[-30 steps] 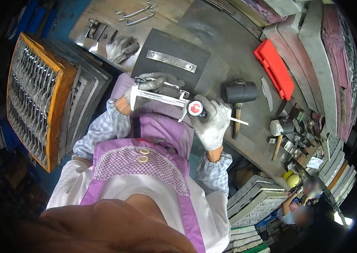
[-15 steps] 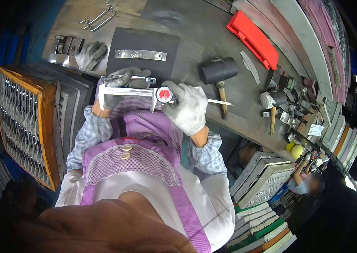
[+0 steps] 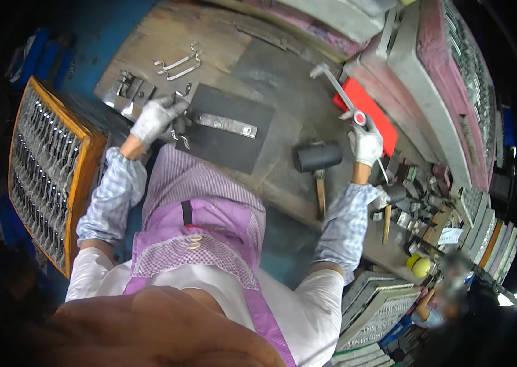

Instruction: Measuring and inspecting metal handles using a caliper at a quality control station.

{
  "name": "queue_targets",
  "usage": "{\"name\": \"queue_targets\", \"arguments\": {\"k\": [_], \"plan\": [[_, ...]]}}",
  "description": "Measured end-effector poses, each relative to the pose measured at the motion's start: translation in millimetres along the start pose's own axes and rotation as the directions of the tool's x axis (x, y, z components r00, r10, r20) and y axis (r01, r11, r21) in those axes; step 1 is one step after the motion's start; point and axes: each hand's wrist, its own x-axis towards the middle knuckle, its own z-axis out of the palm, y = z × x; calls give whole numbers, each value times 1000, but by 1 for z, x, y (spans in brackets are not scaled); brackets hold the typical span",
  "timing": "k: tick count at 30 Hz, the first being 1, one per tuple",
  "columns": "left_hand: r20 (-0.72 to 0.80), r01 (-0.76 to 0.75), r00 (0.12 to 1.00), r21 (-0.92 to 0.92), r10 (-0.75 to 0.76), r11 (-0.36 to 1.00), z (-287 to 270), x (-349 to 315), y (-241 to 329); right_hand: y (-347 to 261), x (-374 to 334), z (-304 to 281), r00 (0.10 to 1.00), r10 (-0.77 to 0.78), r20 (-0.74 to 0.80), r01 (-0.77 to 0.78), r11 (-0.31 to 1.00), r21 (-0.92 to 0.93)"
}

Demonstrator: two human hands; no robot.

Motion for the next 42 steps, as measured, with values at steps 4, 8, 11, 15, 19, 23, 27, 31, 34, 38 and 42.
{"name": "queue_targets", "arguments": {"k": [4,8,11,15,19,23,27,31,34,38,42], "plan": [[233,452,878,-119,-417,884,-32,92,0,65,50,-46,999,20,-31,-30,929,-368],[303,582,802,-199,-515,789,-35,136,-59,-22,16,-3,951,-297,-88,126,630,-766],[92,254,945,402,-314,880,-12,154,-55,-61,-20,22,879,-477,-7,343,641,-687],[50,166,965,639,-256,751,12,141,-94,-142,-91,92,718,-673,176,695,684,-222],[334,66,906,491,-258,869,2,146,-42,-155,-151,124,775,-602,191,611,792,18],[311,-32,940,481,-137,876,13,140,-44,-136,-189,129,774,-569,279,582,812,41],[288,6,939,532,-187,847,21,131,-66,-139,-208,140,745,-579,332,575,809,121],[360,7,905,518,-226,855,3,134,-60,-178,-211,154,685,-647,335,623,759,191],[340,67,924,304,-174,950,-38,137,-62,-205,-211,184,626,-690,363,640,720,267],[260,22,965,-184,27,983,-149,111,-41,-209,-215,232,496,-788,365,778,590,215],[191,256,955,-144,-227,956,-303,36,-57,-161,-215,262,464,-824,325,837,528,143]]}}
